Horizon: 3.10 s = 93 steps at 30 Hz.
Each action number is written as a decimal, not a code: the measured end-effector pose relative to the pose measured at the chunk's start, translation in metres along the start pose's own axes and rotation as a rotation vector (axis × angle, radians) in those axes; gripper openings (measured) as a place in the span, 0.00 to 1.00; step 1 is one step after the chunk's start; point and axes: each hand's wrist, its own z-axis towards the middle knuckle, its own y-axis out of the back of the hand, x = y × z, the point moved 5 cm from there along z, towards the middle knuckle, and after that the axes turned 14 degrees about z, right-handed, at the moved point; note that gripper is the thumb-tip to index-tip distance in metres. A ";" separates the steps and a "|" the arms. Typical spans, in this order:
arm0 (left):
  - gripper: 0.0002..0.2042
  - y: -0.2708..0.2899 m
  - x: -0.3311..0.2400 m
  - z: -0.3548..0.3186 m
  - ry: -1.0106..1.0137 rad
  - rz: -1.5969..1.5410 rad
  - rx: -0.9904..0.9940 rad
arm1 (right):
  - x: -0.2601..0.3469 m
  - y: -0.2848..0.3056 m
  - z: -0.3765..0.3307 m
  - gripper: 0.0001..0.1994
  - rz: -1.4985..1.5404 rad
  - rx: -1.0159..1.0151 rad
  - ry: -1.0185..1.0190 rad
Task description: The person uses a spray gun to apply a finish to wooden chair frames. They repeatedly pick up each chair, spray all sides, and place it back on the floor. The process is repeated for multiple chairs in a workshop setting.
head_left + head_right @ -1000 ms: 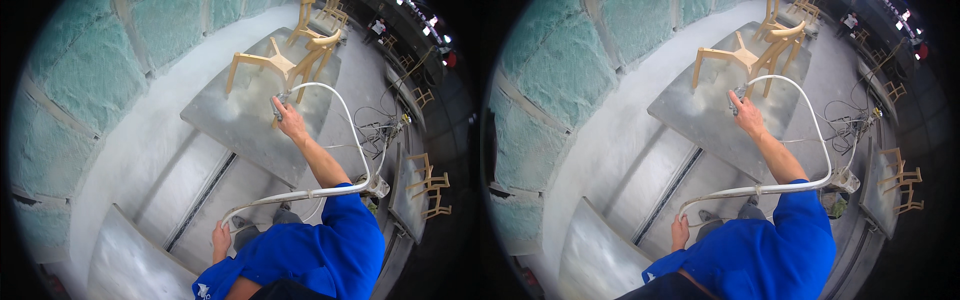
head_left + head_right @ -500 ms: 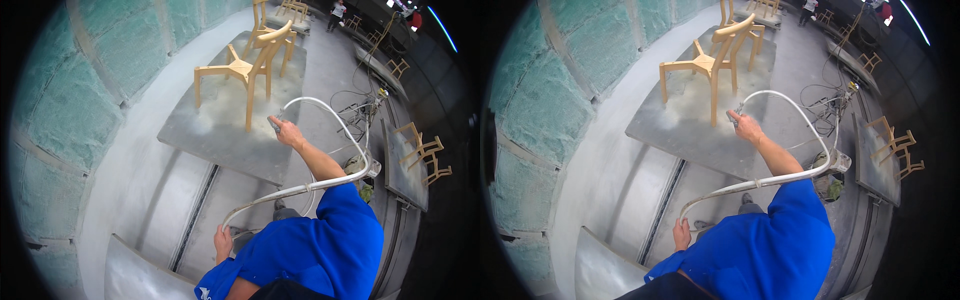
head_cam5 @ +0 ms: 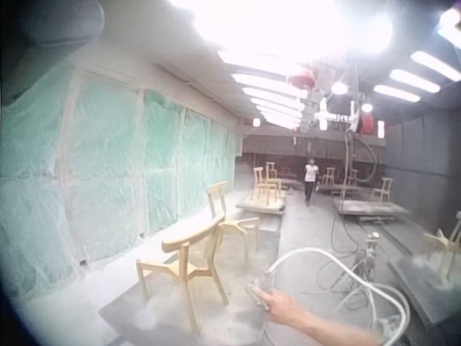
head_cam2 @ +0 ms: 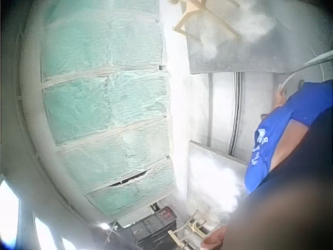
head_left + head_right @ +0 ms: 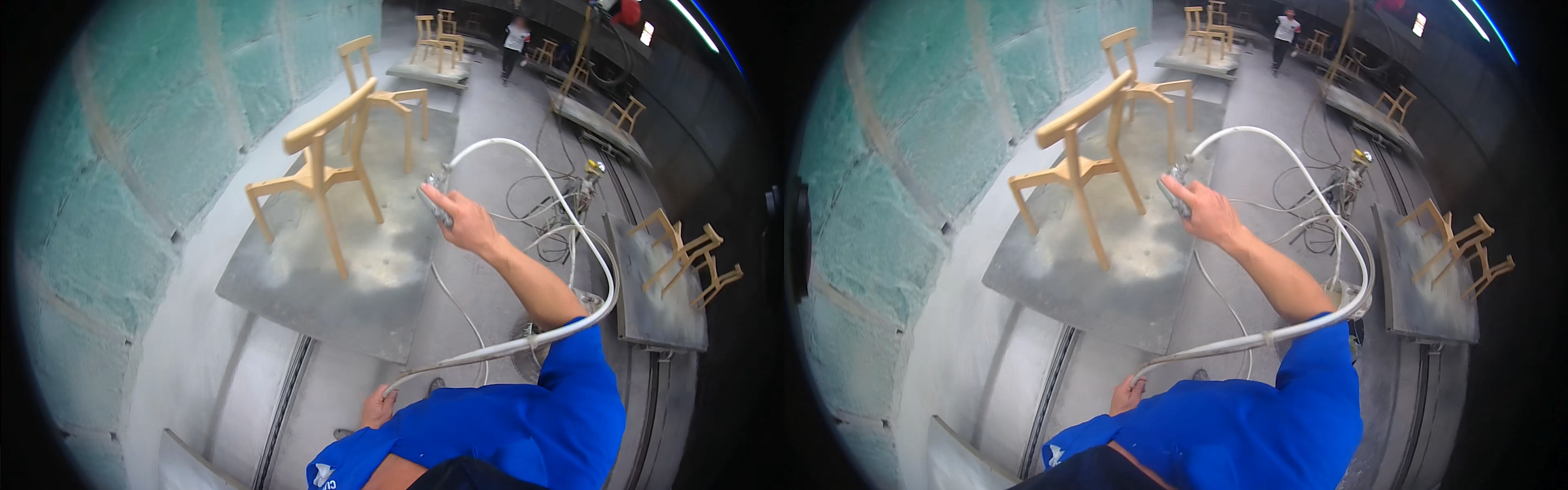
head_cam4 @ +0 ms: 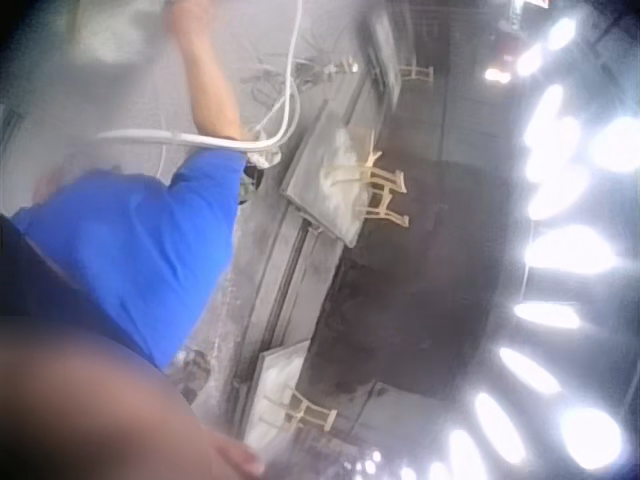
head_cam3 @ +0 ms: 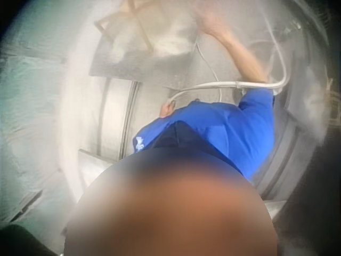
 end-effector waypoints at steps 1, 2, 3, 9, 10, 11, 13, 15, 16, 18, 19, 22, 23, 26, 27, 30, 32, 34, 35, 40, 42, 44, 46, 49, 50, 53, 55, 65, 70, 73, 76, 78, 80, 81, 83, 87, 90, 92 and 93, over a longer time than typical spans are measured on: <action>0.10 -0.010 -0.019 0.008 -0.032 -0.044 0.054 | -0.024 0.015 0.013 0.37 0.066 -0.078 0.042; 0.09 -0.019 -0.039 0.017 -0.050 -0.099 0.110 | -0.047 0.032 0.031 0.35 0.133 -0.163 0.127; 0.09 -0.027 -0.059 0.025 -0.044 -0.130 0.159 | -0.071 0.052 0.054 0.32 0.165 -0.266 0.169; 0.10 -0.041 -0.149 0.040 0.021 -0.155 0.285 | -0.156 0.145 0.207 0.18 0.519 -0.381 -0.290; 0.10 -0.045 -0.157 0.041 0.025 -0.194 0.297 | -0.153 0.152 0.218 0.12 0.672 -0.361 -0.341; 0.11 -0.048 -0.164 0.042 -0.009 -0.225 0.294 | -0.143 0.161 0.226 0.09 0.681 -0.331 -0.325; 0.11 -0.051 -0.170 0.046 -0.066 -0.217 0.268 | -0.117 0.169 0.229 0.10 0.680 -0.257 -0.290; 0.11 -0.052 -0.166 0.047 -0.083 -0.139 0.231 | -0.090 0.173 0.219 0.17 0.617 -0.108 -0.286; 0.11 -0.051 -0.164 0.048 -0.093 -0.138 0.237 | -0.076 0.170 0.209 0.18 0.640 -0.107 -0.295; 0.11 -0.045 -0.158 0.056 -0.142 -0.121 0.222 | -0.040 0.163 0.193 0.19 0.711 -0.073 -0.231; 0.10 -0.046 -0.152 0.061 -0.091 -0.076 0.268 | -0.022 0.161 0.183 0.22 0.742 -0.021 -0.194; 0.10 -0.046 -0.151 0.073 -0.198 -0.143 0.274 | 0.030 0.149 0.154 0.26 0.855 0.121 -0.069; 0.10 -0.049 -0.148 0.077 -0.169 -0.186 0.316 | 0.044 0.144 0.146 0.26 0.873 0.205 -0.047; 0.10 -0.058 -0.136 0.088 -0.048 -0.142 0.438 | 0.071 0.127 0.125 0.27 0.918 0.382 -0.042; 0.09 -0.061 -0.135 0.092 -0.034 -0.211 0.441 | 0.073 0.120 0.121 0.27 0.942 0.411 -0.025; 0.10 -0.073 -0.130 0.107 0.023 -0.259 0.402 | 0.052 0.104 0.120 0.27 0.958 0.425 -0.068; 0.12 -0.086 -0.133 0.127 -0.001 -0.287 0.342 | 0.016 0.096 0.122 0.27 0.963 0.348 -0.113; 0.18 -0.110 -0.136 0.150 0.016 -0.397 0.290 | -0.037 0.097 0.120 0.27 0.961 0.238 -0.195; 0.19 -0.122 -0.137 0.161 0.019 -0.374 0.265 | -0.067 0.099 0.116 0.27 0.956 0.187 -0.240; 0.28 -0.179 -0.135 0.207 -0.060 0.009 -0.013 | -0.192 0.087 0.100 0.30 0.815 0.110 -0.030; 0.32 -0.188 -0.124 0.213 0.013 0.215 -0.195 | -0.219 0.069 0.096 0.31 0.692 0.096 0.204; 0.28 -0.186 -0.100 0.214 0.217 0.128 -0.325 | -0.231 0.040 0.092 0.30 0.549 0.106 0.457; 0.25 -0.180 -0.074 0.210 0.494 0.016 -0.404 | -0.251 -0.003 0.085 0.36 0.360 0.298 0.332; 0.19 -0.165 -0.055 0.195 0.623 -0.124 -0.526 | -0.269 -0.076 0.081 0.41 0.214 0.491 0.273; 0.18 -0.158 -0.052 0.190 0.634 -0.138 -0.573 | -0.277 -0.098 0.077 0.42 0.185 0.575 0.240; 0.16 -0.136 -0.043 0.182 0.705 -0.207 -0.673 | -0.299 -0.163 0.071 0.43 0.139 0.750 0.197; 0.16 -0.119 -0.037 0.184 0.737 -0.254 -0.725 | -0.314 -0.194 0.064 0.41 0.116 0.812 0.193; 0.18 0.197 0.078 0.364 0.578 0.260 -0.783 | -0.322 -0.190 0.084 0.40 0.096 1.030 -0.072; 0.22 0.428 0.090 0.555 0.105 1.142 -0.848 | -0.296 -0.162 0.102 0.41 0.087 1.031 -0.241; 0.29 0.508 0.075 0.639 0.298 1.197 -0.560 | -0.283 -0.160 0.096 0.46 0.092 1.027 -0.304; 0.29 0.533 0.057 0.682 0.406 1.360 -0.328 | -0.271 -0.160 0.089 0.49 0.131 0.999 -0.317; 0.29 0.544 0.053 0.696 0.477 1.387 -0.156 | -0.264 -0.160 0.081 0.48 0.158 0.999 -0.364; 0.29 0.552 0.062 0.701 0.546 1.338 -0.029 | -0.258 -0.158 0.078 0.46 0.227 0.939 -0.403; 0.29 0.555 0.062 0.703 0.484 1.345 -0.073 | -0.257 -0.157 0.079 0.45 0.258 0.904 -0.405; 0.29 0.557 0.067 0.701 0.403 1.349 -0.138 | -0.254 -0.159 0.079 0.45 0.279 0.896 -0.422; 0.24 0.538 0.060 0.706 0.176 1.230 -0.303 | -0.253 -0.162 0.094 0.45 0.255 0.953 -0.390; 0.17 0.522 0.045 0.716 0.186 1.267 -0.301 | -0.249 -0.162 0.115 0.46 0.190 0.997 -0.300; 0.11 0.519 0.034 0.712 0.159 1.256 -0.344 | -0.246 -0.155 0.125 0.46 0.146 1.018 -0.276; 0.11 0.518 0.033 0.708 0.144 1.247 -0.365 | -0.246 -0.150 0.129 0.47 0.130 1.026 -0.277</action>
